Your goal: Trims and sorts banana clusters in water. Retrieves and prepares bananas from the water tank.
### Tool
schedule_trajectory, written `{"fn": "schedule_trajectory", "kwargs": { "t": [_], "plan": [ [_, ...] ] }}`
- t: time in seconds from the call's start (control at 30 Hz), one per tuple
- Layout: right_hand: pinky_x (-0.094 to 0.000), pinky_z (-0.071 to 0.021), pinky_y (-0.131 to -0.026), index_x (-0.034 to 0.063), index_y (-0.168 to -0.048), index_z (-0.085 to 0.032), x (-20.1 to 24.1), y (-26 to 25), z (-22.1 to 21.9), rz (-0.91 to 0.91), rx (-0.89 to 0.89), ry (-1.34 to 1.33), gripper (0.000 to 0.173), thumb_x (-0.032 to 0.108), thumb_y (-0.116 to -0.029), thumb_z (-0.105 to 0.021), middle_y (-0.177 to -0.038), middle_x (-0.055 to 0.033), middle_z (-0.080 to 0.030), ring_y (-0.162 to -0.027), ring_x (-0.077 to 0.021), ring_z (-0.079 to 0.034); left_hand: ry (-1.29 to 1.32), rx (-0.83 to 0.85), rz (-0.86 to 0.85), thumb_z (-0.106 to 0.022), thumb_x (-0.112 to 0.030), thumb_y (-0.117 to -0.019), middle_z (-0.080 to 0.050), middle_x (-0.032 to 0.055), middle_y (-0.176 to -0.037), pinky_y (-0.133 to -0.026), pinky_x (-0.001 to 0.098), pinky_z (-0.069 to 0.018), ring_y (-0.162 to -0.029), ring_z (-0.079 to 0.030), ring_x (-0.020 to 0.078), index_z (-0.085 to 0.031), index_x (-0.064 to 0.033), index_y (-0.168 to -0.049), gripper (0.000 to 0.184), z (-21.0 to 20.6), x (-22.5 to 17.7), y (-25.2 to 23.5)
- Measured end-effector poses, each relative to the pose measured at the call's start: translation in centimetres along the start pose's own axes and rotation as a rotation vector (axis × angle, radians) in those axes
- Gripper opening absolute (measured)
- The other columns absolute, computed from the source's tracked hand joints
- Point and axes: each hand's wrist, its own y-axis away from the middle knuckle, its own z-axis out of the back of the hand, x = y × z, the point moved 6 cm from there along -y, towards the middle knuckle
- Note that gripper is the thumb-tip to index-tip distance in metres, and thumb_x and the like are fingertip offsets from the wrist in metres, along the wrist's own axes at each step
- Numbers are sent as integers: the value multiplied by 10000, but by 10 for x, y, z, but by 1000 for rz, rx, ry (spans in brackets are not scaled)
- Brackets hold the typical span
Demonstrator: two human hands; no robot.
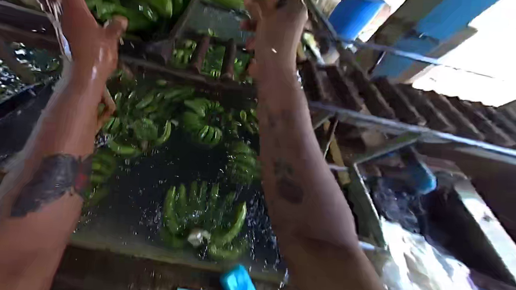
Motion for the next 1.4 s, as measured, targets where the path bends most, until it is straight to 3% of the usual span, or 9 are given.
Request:
{"fn": "schedule_trajectory", "kwargs": {
  "t": [0.07, 0.2, 0.33, 0.43, 0.63, 0.83, 0.97, 1.13, 1.4],
  "plan": [
    [-239, -537, -543, -23, -1148, -606, -9, 18, 0, -52, 138, 103, 211, 90, -982, -673, -936, -89, -676, -660, -107, -648, 167, 81, 40, -707, -287, -927, -211, 222, -1656, -1252, 427, -223, -1538, -229, 281, -223, -31, -1604, 871, -19, 18, 33],
    [-382, -623, -682, 61, -1413, -554, -153, 181, 100, -306, 211, 378, 380, 179, -1051, -561, -1223, -144, -642, -876, -204, -696, 188, 519, 200, -609, -423, -999, -209, 133, -1691, -1230, 578, -256, -1547, -232, 318, -221, -134, -1634, 798, -104, 117, 233],
    [-522, -447, -1090, -65, -1497, -426, -295, 383, 248, -1059, -76, 556, 505, 137, -1052, -554, -1448, -313, -512, -1311, -388, -541, 334, 780, 1158, -510, -415, -1066, -289, 221, -1637, -1121, 667, -341, -1483, -317, 417, -257, -71, -1611, 692, -154, 218, 458],
    [-518, -524, -941, -53, -1411, -478, -310, 468, 265, -1369, -300, 422, 431, 232, -1089, -510, -1249, -263, -614, -1104, -321, -623, 365, 640, 1606, -489, -541, -1042, -345, 240, -1590, -1092, 674, -347, -1442, -358, 410, -316, -77, -1580, 731, -169, 221, 531],
    [-518, -528, -935, -50, -1378, -524, -345, 429, 245, -1462, -165, 441, 435, 282, -1099, -492, -1220, -263, -629, -1082, -332, -638, 495, 604, 1899, -345, -582, -1061, -519, 174, -1466, -1012, 611, -455, -1313, -519, 350, -417, -143, -1516, 637, -211, 217, 554],
    [-396, -569, -834, -11, -1431, -478, -333, 367, 269, -1079, -284, 375, 376, 168, -1101, -467, -1215, -180, -632, -981, -215, -655, 718, 773, 1913, -316, -428, -1095, -652, 166, -1210, -812, 508, -577, -1034, -668, 303, -477, -75, -1401, 494, -201, 184, 550],
    [-458, -561, -750, -68, -1384, -477, -304, 371, 231, -1022, 12, 719, 478, 248, -1044, -594, -936, -204, -659, -776, -269, -646, 836, 766, 1958, -335, -372, -1093, -613, 197, -1244, -822, 499, -587, -1023, -667, 331, -429, -71, -1426, 459, -201, 141, 544],
    [-413, -542, -652, -34, -1300, -529, -324, 407, 195, -1194, 42, 601, 409, 308, -1128, -384, -772, -116, -621, -640, -215, -606, 751, 515, 2027, -443, -294, -1072, -597, 144, -1157, -730, 364, -575, -905, -649, 232, -469, -84, -1354, 353, -193, 97, 536],
    [-586, -521, -950, 21, -1317, -611, -319, 395, 179, -1242, 336, 926, 415, 300, -1126, -370, -1107, -235, -708, -1069, -393, -687, 776, 455, 2015, -467, -254, -1061, -576, 165, -1208, -759, 378, -576, -962, -642, 257, -458, -68, -1379, 368, -196, 73, 519]
  ]
}}
